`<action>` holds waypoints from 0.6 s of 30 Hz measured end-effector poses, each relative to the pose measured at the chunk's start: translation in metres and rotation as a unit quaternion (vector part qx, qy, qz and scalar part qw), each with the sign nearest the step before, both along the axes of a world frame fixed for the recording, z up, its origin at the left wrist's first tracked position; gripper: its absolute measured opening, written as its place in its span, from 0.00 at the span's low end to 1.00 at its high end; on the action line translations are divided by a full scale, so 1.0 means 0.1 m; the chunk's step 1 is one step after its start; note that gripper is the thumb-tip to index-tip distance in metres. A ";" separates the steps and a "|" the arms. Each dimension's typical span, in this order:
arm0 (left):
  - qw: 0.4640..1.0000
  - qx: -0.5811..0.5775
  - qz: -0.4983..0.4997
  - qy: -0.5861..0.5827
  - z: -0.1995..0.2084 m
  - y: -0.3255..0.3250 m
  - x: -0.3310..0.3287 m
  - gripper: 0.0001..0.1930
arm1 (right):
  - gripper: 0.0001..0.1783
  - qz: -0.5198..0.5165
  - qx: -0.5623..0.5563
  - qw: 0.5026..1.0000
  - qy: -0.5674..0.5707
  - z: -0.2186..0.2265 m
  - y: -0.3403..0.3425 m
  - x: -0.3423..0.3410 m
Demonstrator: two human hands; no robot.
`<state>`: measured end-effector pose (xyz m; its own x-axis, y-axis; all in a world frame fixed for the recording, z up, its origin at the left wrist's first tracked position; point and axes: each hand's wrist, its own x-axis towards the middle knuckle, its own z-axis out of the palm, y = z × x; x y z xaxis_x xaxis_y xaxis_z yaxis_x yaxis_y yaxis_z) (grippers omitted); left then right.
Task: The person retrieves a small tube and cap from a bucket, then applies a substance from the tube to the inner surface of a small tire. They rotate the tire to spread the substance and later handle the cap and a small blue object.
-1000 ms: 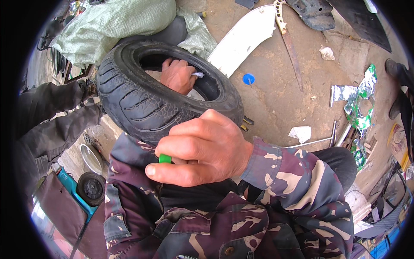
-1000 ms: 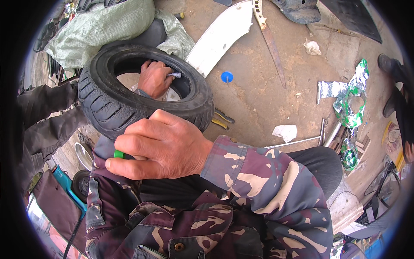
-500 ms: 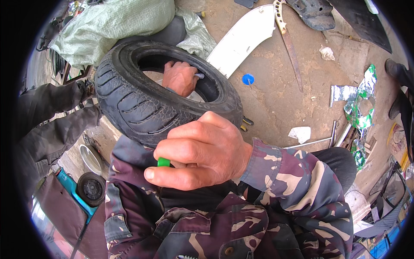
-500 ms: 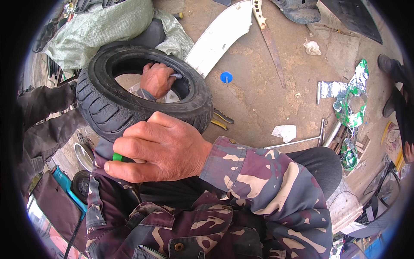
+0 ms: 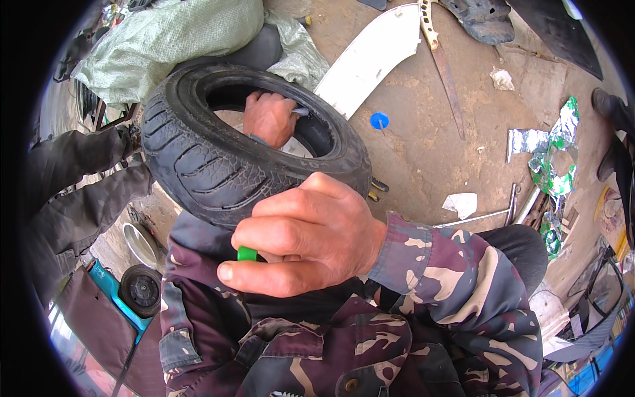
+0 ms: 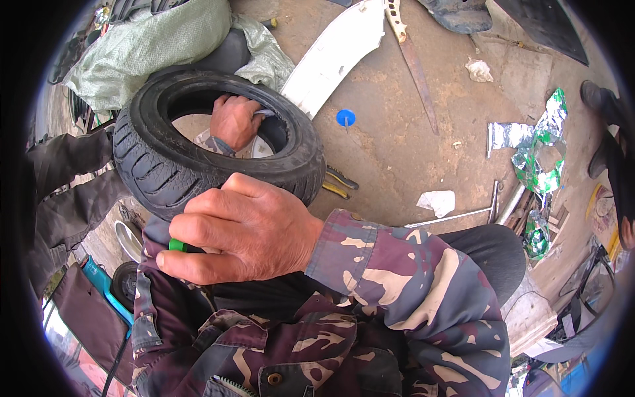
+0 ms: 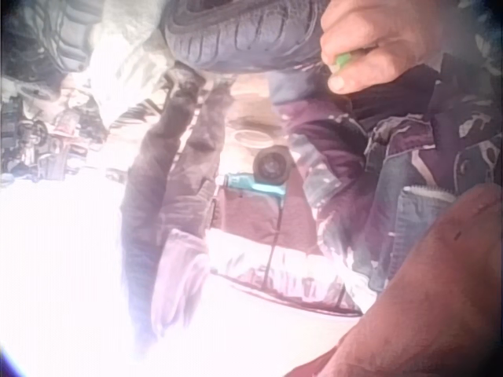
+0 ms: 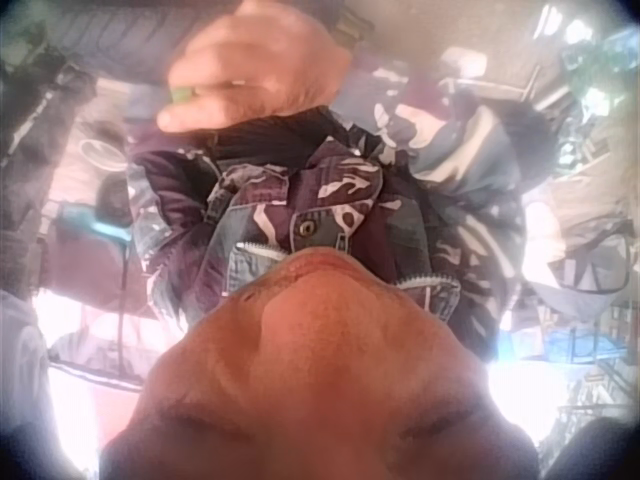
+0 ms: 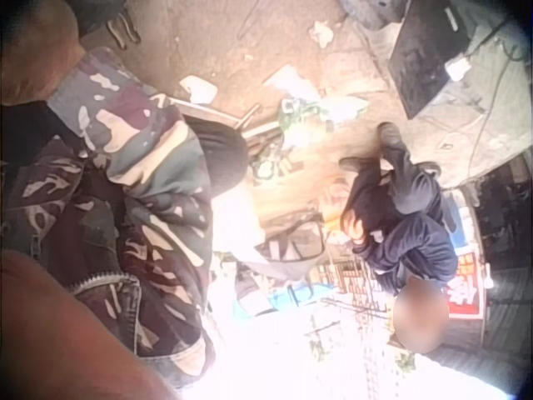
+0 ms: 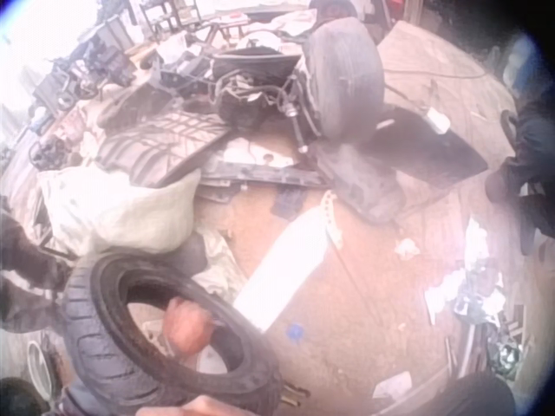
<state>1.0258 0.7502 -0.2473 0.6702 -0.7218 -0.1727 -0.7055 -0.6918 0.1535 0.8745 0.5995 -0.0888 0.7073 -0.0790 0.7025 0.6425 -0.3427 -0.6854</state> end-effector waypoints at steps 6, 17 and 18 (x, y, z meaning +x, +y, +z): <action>0.997 0.069 0.008 0.042 -0.01 -0.03 0.04 0.09 | 0.29 0.003 -0.008 1.000 -0.003 0.00 -0.02 0.01; 0.995 -0.053 -0.046 0.073 0.20 0.07 0.09 0.12 | 0.28 -0.004 0.001 1.000 -0.007 -0.01 -0.02 0.01; 0.992 -0.065 -0.058 0.091 0.23 0.09 0.11 0.12 | 0.28 0.002 0.001 1.000 -0.003 -0.01 -0.02 0.01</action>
<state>1.0372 0.7593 -0.2246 0.5469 -0.8167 -0.1843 -0.7318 -0.5732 0.3686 0.8754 0.5971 -0.0901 0.7033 -0.0774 0.7067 0.6481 -0.3388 -0.6821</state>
